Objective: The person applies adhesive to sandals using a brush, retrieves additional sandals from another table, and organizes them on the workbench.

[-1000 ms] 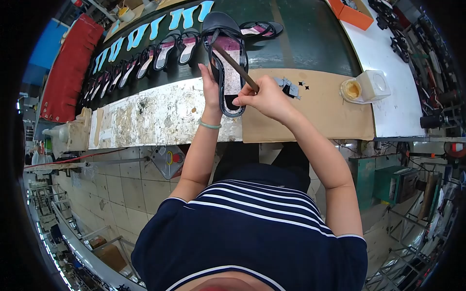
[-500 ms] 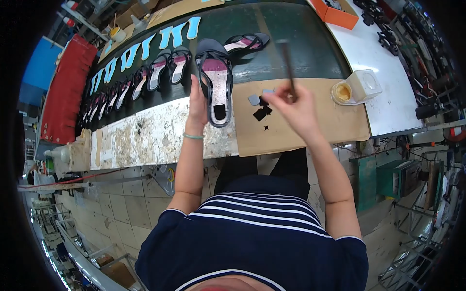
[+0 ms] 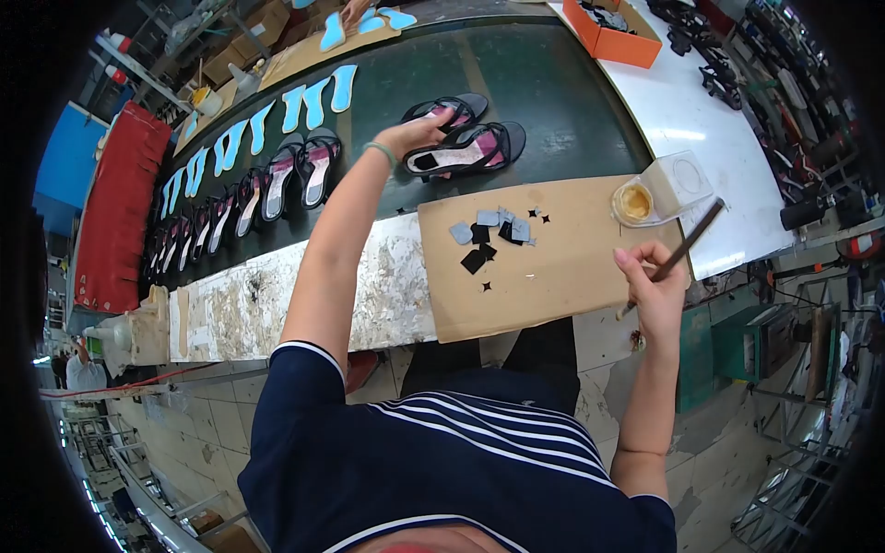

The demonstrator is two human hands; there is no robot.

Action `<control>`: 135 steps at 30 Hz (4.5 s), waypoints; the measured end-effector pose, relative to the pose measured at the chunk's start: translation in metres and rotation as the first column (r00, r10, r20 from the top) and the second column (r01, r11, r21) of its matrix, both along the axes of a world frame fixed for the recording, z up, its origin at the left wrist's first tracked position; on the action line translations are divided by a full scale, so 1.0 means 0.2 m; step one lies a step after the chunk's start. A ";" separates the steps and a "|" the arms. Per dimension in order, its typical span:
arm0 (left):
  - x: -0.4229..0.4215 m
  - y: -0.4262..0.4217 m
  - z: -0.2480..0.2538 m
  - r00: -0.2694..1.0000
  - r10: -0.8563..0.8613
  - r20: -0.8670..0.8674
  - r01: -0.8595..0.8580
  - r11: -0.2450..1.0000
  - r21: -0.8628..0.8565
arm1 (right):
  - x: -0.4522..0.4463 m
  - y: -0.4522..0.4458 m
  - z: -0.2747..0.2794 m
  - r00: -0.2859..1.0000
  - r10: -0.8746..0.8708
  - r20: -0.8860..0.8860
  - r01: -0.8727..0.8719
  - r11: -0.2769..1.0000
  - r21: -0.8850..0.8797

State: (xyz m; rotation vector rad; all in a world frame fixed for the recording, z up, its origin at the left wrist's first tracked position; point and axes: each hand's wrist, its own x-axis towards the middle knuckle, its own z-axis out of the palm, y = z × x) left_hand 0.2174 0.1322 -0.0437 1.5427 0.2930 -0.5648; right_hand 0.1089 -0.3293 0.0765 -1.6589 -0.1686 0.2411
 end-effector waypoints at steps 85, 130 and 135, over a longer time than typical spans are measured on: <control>-0.96 -1.55 0.78 -0.152 0.895 0.419 -0.933 0.011 -0.360 | 1.13 -0.27 0.31 0.763 0.601 -0.237 -0.427 0.745 0.513; -4.13 -5.06 0.50 -0.828 0.510 0.233 -0.494 -0.860 0.130 | -3.08 -0.71 0.26 -0.416 0.897 -0.151 -0.882 -0.357 0.306; -4.63 -5.24 0.44 -0.960 0.275 0.057 -0.279 -0.958 -0.070 | -3.79 -0.76 0.27 -0.714 0.680 -0.170 -0.682 -0.730 -0.055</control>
